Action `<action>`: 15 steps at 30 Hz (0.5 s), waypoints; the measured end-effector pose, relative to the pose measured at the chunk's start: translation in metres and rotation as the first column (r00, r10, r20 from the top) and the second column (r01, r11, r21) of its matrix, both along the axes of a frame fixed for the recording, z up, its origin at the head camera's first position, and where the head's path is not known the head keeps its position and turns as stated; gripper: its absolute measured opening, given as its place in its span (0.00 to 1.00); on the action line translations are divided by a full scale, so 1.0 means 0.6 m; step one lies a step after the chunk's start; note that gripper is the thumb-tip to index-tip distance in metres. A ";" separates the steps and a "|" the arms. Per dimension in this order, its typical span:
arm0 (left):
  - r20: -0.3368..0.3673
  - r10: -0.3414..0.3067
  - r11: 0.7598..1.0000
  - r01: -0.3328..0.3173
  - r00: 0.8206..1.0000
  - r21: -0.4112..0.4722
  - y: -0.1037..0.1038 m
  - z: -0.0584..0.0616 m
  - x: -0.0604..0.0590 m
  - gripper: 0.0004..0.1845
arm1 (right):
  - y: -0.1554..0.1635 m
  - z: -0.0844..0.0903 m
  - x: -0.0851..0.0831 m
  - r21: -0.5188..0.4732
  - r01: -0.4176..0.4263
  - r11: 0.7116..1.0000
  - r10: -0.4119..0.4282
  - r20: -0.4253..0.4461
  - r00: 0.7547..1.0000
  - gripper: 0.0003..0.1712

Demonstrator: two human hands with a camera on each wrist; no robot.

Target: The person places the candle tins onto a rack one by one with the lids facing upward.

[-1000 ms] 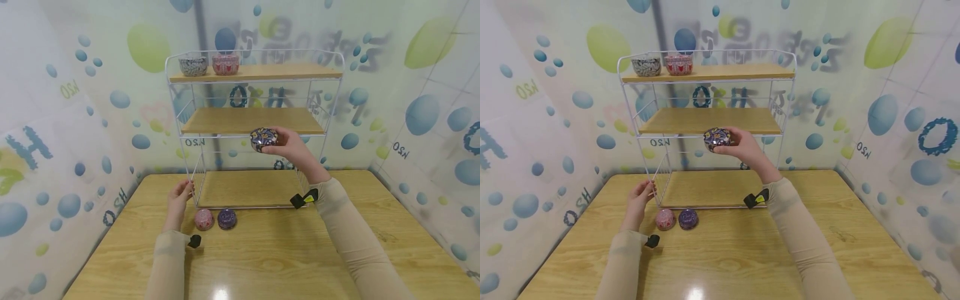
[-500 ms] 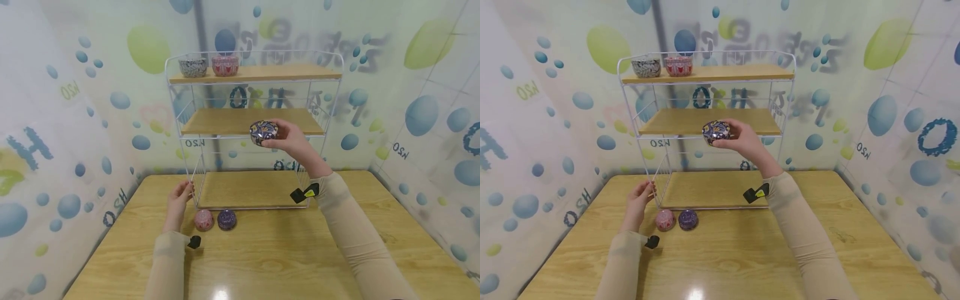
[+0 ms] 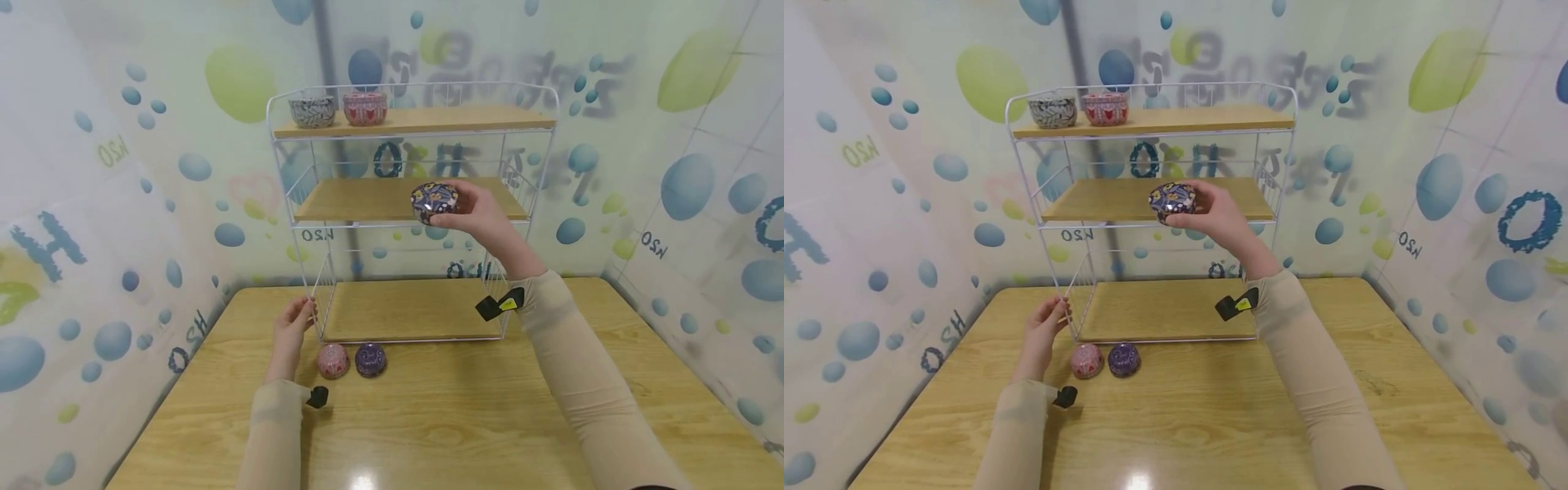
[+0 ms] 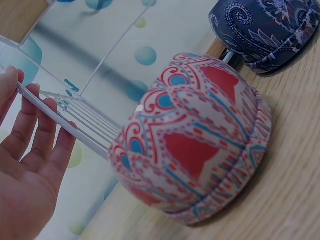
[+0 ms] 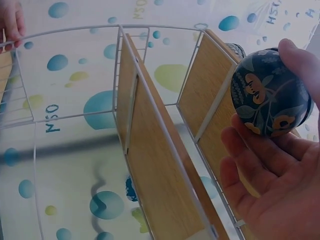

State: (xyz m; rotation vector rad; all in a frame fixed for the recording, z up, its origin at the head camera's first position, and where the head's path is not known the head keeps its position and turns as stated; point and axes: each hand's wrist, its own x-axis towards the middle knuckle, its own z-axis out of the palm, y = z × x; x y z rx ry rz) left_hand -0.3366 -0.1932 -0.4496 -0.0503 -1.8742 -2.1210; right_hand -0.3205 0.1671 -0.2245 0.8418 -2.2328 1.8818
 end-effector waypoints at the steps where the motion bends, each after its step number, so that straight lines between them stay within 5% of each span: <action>1: -0.003 -0.002 1.000 0.002 1.000 0.001 0.000 0.000 0.000 0.17 | 0.001 0.003 0.000 -0.002 0.005 1.000 -0.005 0.001 1.000 0.37; 15: 0.029 -0.026 1.000 0.025 0.999 0.015 -0.002 0.005 0.003 0.17 | 0.006 0.046 -0.002 0.060 0.085 0.995 -0.082 -0.047 0.996 0.39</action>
